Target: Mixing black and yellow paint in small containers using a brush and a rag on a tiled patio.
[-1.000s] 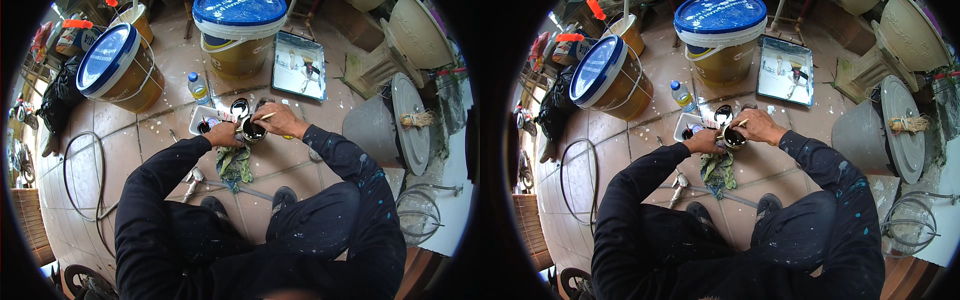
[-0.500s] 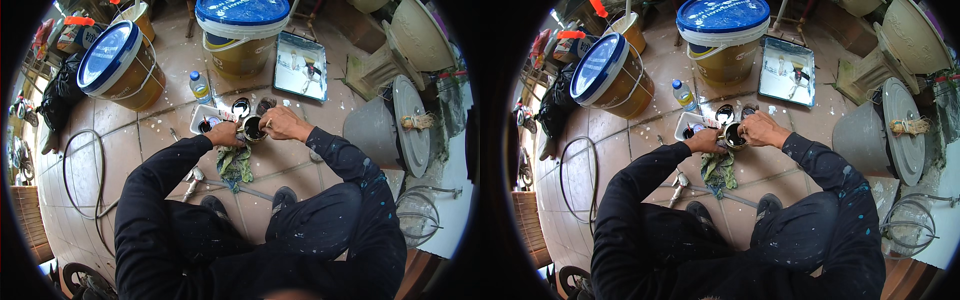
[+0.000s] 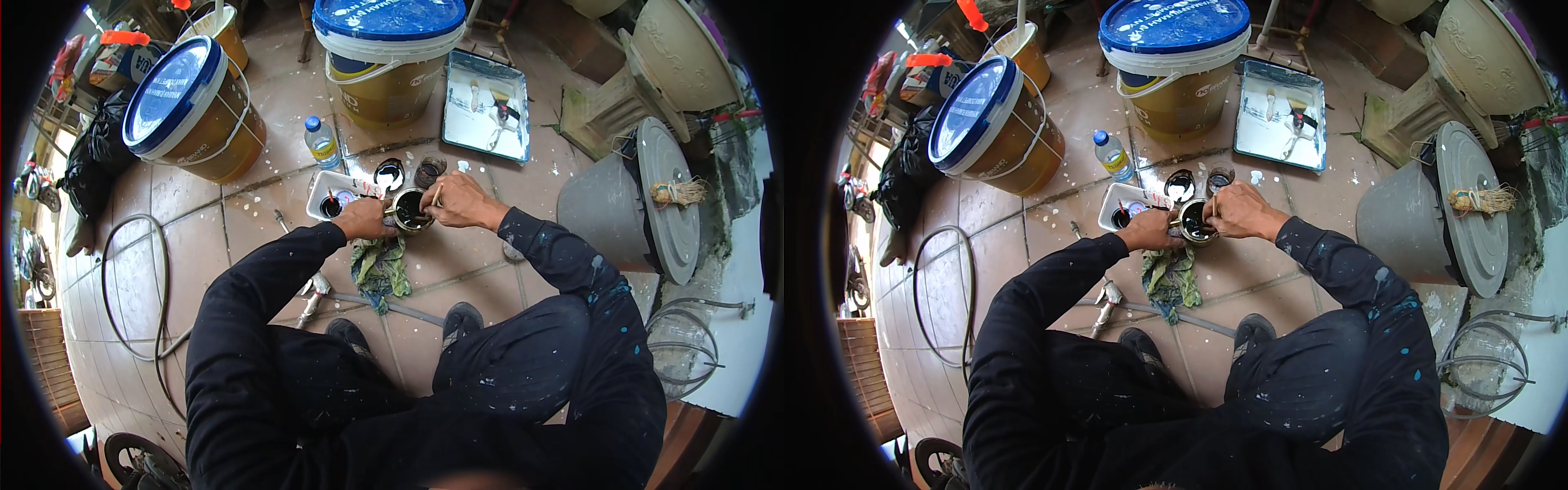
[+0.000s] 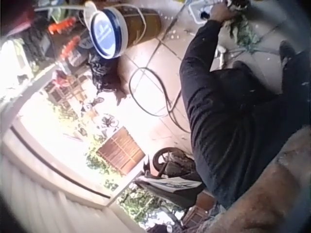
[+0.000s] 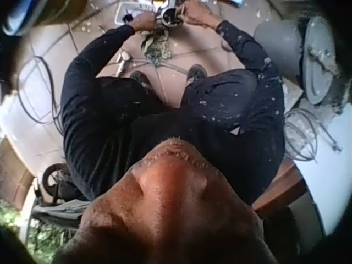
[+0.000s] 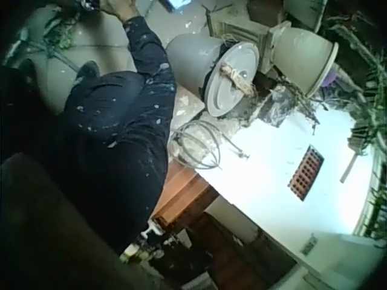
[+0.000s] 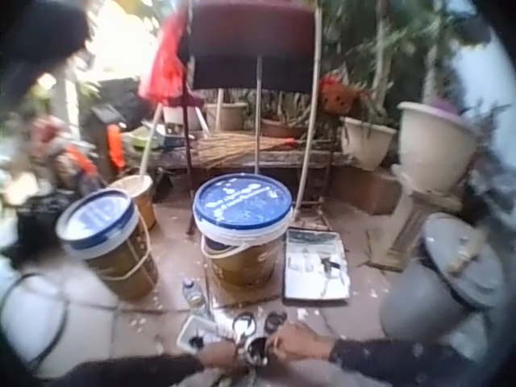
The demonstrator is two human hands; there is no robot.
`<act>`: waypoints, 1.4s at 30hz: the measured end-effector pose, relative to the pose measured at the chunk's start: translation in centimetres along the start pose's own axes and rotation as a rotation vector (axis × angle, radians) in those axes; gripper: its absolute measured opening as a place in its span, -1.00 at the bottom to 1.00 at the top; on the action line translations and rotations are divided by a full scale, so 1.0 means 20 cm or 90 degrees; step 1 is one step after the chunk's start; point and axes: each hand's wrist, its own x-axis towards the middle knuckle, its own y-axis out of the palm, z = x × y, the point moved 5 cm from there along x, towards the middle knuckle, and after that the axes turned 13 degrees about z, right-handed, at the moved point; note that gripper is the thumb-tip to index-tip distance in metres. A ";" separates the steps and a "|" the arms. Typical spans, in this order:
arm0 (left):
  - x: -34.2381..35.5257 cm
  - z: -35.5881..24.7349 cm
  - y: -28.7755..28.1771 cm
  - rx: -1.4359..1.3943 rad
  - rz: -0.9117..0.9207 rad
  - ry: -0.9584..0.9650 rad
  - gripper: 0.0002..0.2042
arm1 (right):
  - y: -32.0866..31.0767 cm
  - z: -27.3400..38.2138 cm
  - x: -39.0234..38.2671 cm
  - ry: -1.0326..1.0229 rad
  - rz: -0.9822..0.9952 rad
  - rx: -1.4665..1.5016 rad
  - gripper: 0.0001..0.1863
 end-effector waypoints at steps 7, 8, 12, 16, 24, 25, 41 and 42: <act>-0.02 0.00 0.00 0.004 -0.009 -0.017 -0.27 | 0.00 0.04 -0.02 -0.087 -0.140 0.036 -0.80; -0.01 0.02 0.02 0.002 -0.017 -0.010 -0.26 | -0.01 0.06 -0.03 -0.086 -0.146 -0.049 -0.81; -0.01 -0.01 0.00 0.004 -0.018 0.002 -0.24 | 0.02 0.04 -0.02 -0.048 -0.036 0.102 -0.89; 0.00 0.00 0.01 0.009 -0.005 0.001 -0.24 | -0.03 0.07 -0.02 -0.128 -0.187 -0.012 -0.87; 0.00 -0.02 -0.01 0.008 -0.005 -0.004 -0.24 | -0.01 0.04 -0.01 -0.118 -0.144 0.078 -0.86; 0.00 0.00 0.00 0.008 -0.006 -0.005 -0.24 | 0.01 0.03 0.00 -0.100 -0.106 0.045 -0.86; 0.00 0.01 0.01 0.000 -0.005 -0.001 -0.24 | -0.01 0.05 0.00 -0.128 -0.121 0.012 -0.89; 0.01 0.00 0.01 0.003 -0.018 0.010 -0.24 | 0.01 0.04 -0.01 -0.100 -0.050 -0.001 -0.89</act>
